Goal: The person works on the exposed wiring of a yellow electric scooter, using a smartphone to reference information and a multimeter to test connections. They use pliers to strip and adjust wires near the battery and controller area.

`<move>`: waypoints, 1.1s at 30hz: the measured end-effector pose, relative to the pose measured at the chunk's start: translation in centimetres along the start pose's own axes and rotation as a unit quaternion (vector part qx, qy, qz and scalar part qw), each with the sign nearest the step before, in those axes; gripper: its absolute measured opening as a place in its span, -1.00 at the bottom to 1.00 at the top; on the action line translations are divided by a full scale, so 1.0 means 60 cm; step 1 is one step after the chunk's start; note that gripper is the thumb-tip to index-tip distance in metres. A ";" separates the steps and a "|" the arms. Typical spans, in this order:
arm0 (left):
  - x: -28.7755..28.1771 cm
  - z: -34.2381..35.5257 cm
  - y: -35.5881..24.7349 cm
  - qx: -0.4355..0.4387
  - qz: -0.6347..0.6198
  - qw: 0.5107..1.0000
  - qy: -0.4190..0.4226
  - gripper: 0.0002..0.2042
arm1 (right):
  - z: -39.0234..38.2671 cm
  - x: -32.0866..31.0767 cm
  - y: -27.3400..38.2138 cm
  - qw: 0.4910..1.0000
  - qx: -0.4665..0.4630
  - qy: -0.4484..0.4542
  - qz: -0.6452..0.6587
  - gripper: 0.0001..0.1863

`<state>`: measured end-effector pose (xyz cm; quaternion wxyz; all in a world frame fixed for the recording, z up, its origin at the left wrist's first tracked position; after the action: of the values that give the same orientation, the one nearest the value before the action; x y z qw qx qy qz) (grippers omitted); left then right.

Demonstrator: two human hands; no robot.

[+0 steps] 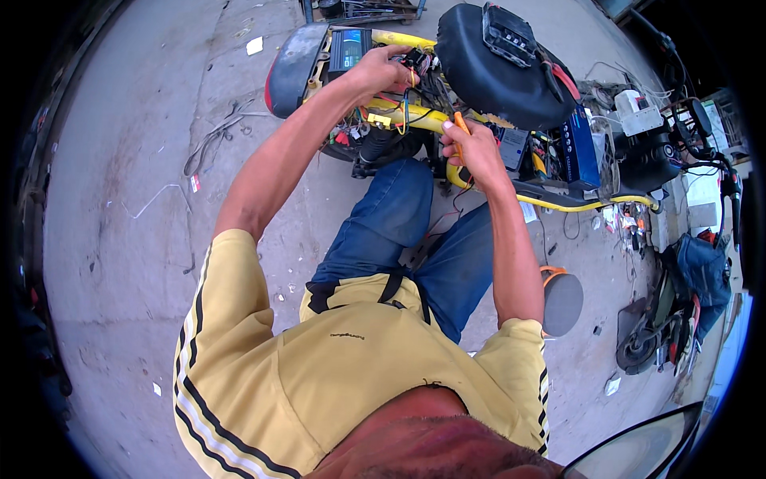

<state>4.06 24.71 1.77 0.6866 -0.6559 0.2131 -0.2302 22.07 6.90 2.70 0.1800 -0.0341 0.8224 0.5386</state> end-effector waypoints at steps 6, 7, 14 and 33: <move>0.012 -0.004 -0.031 -0.067 -0.005 0.998 -0.017 -0.46 | 0.001 -0.005 -0.003 1.000 0.006 0.001 0.011 -0.52; 0.011 -0.001 -0.031 -0.055 0.001 0.998 -0.032 -0.49 | 0.003 -0.002 -0.004 1.000 0.003 0.006 0.014 -0.52; 0.010 0.005 -0.038 0.007 0.097 0.992 -0.083 -0.57 | 0.006 0.008 0.004 1.000 -0.013 -0.012 -0.021 -0.48; -0.006 0.047 -0.025 0.084 0.167 0.982 0.002 -0.64 | 0.006 0.020 0.048 0.947 -0.052 -0.113 -0.296 -0.51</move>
<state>5.40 27.14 3.39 0.7676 -0.5505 0.3007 -0.1311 20.35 8.60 4.69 0.4216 -0.2242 0.7203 0.5031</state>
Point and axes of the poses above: each hand's wrist, its own z-axis towards the middle knuckle, its own x-axis out of the palm, y = z × x, the point moved 3 cm from there along z, towards the middle knuckle, and after that the axes turned 7 degrees about x, right-handed, at the moved point
